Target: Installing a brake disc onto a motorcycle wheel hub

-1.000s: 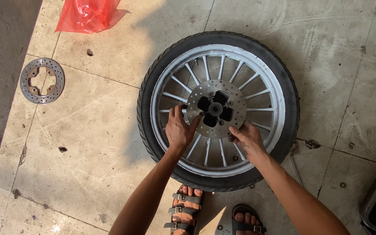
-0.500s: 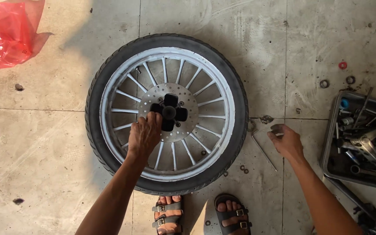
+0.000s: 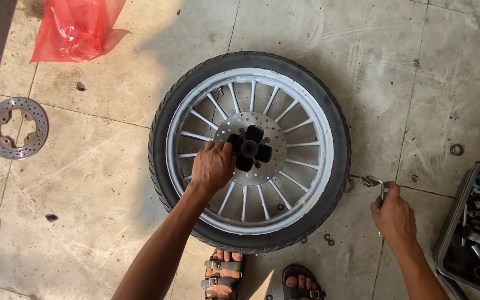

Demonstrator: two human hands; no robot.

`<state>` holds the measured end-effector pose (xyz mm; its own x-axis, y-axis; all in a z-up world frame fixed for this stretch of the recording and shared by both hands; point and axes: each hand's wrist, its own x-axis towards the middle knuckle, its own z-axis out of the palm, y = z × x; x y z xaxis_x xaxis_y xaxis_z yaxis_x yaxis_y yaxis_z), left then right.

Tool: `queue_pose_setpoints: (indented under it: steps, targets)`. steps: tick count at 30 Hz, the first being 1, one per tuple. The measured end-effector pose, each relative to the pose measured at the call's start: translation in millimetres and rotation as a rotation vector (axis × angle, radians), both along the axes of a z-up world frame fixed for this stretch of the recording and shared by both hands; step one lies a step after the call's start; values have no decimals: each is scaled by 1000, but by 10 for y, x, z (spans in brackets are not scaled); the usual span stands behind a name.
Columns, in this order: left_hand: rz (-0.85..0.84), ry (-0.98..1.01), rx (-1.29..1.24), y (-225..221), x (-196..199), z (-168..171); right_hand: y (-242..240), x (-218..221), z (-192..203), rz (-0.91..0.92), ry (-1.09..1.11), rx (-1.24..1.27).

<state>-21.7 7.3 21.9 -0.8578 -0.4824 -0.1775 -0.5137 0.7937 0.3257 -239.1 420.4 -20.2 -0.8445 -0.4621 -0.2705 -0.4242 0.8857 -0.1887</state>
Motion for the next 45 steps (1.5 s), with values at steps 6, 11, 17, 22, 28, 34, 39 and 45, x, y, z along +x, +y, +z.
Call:
queue_pose_setpoints:
  steps: [6, 11, 17, 22, 28, 34, 39, 45]
  targets:
    - [201, 189, 257, -44, 53, 104, -1377, 138, 1137, 70, -367, -644]
    - [145, 146, 406, -50, 71, -79, -2355, 614, 796, 274, -608, -1093]
    - [-51, 103, 351, -153, 111, 105, -2877, 897, 753, 529, -363, -1057]
    - [-96, 161, 306, -209, 144, -15, -2855, 901, 578, 643, -199, -988]
    - [-94, 263, 275, -166, 201, -57, -2878, 854, 665, 784, -25, -867]
    - [-20, 245, 84, -88, 296, -179, -3016, 925, 933, 952, -70, -790]
    - [103, 235, 244, -203, 431, -30, -3054, 924, 898, 904, -191, -724]
    - [-3, 467, 192, -40, 332, -376, -3069, 823, 771, 995, -120, -770]
